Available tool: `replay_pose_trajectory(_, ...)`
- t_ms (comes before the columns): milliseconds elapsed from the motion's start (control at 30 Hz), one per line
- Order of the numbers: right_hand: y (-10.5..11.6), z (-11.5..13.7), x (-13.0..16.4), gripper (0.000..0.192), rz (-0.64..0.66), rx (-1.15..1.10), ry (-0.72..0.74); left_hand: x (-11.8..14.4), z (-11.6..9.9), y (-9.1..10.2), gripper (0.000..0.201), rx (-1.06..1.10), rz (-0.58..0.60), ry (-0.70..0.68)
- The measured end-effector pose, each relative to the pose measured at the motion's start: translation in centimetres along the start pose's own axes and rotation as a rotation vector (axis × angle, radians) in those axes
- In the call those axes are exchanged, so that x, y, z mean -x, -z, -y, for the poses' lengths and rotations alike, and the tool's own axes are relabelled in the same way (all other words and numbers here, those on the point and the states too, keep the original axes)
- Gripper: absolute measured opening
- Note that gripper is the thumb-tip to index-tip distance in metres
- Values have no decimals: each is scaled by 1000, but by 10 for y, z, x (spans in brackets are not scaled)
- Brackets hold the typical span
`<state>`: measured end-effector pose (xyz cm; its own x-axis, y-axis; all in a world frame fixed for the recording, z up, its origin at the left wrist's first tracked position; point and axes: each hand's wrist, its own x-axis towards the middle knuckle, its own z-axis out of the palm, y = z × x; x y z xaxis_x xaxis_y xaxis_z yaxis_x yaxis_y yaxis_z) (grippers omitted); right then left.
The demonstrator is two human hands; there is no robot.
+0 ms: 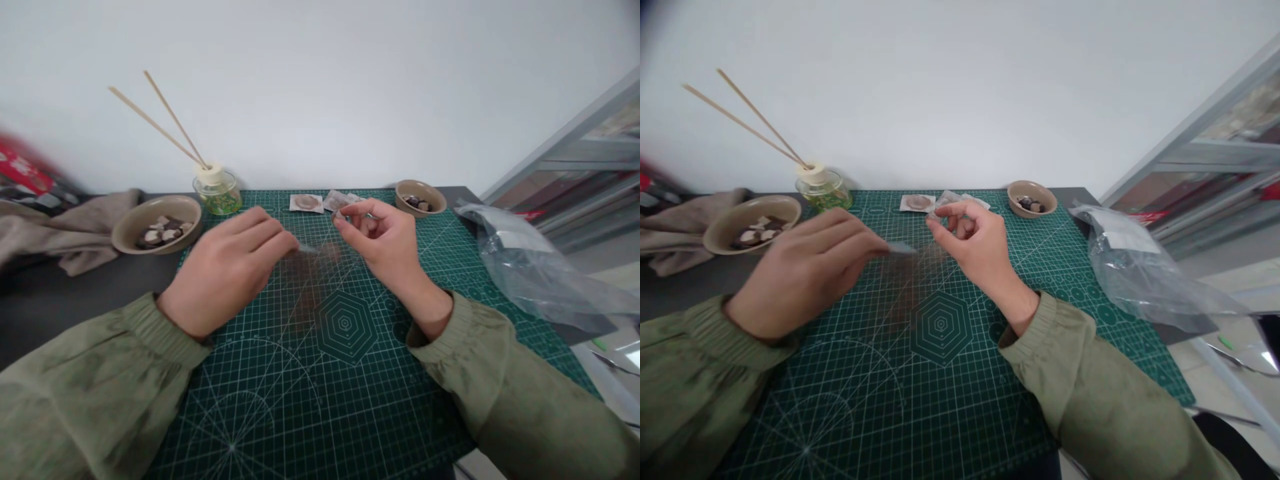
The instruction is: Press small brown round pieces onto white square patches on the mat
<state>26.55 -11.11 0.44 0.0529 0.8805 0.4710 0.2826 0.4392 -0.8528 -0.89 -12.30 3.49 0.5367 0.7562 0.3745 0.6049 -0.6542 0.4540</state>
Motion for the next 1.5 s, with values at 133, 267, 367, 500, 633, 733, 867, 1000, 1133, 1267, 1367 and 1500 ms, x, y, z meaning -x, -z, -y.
replay_pose_trajectory(133,-2,1,0,36,46,-72,-68,-3,15,-3,43,186,136,73)
replay_pose_trajectory(267,-2,1,-3,54,144,-349,-222,-5,29,-3,54,261,124,187)
replay_pose_trajectory(367,1,0,-5,51,271,-606,-282,-1,32,-9,56,187,0,215)
replay_pose_trajectory(500,7,-1,-7,47,423,-741,-235,7,28,-21,42,132,-78,136)
replay_pose_trajectory(633,10,1,-7,37,582,-852,-192,12,29,-29,31,147,-72,41)
replay_pose_trajectory(733,10,2,-5,35,670,-906,-172,13,34,-31,30,142,-86,12)
replay_pose_trajectory(867,11,1,-4,43,682,-855,-197,15,36,-31,28,127,-90,-13)
replay_pose_trajectory(1000,11,0,-4,44,645,-800,-226,15,36,-25,30,111,-64,-39)
replay_pose_trajectory(1133,8,3,-2,37,567,-524,-160,15,37,-23,32,86,-22,-55)
replay_pose_trajectory(1267,2,8,6,17,483,-4,115,18,35,-30,30,71,34,-59)
replay_pose_trajectory(1367,-3,5,9,9,529,216,311,21,29,-35,33,68,54,-56)
replay_pose_trajectory(1500,-6,-4,8,10,599,351,362,26,22,-33,39,45,55,-40)
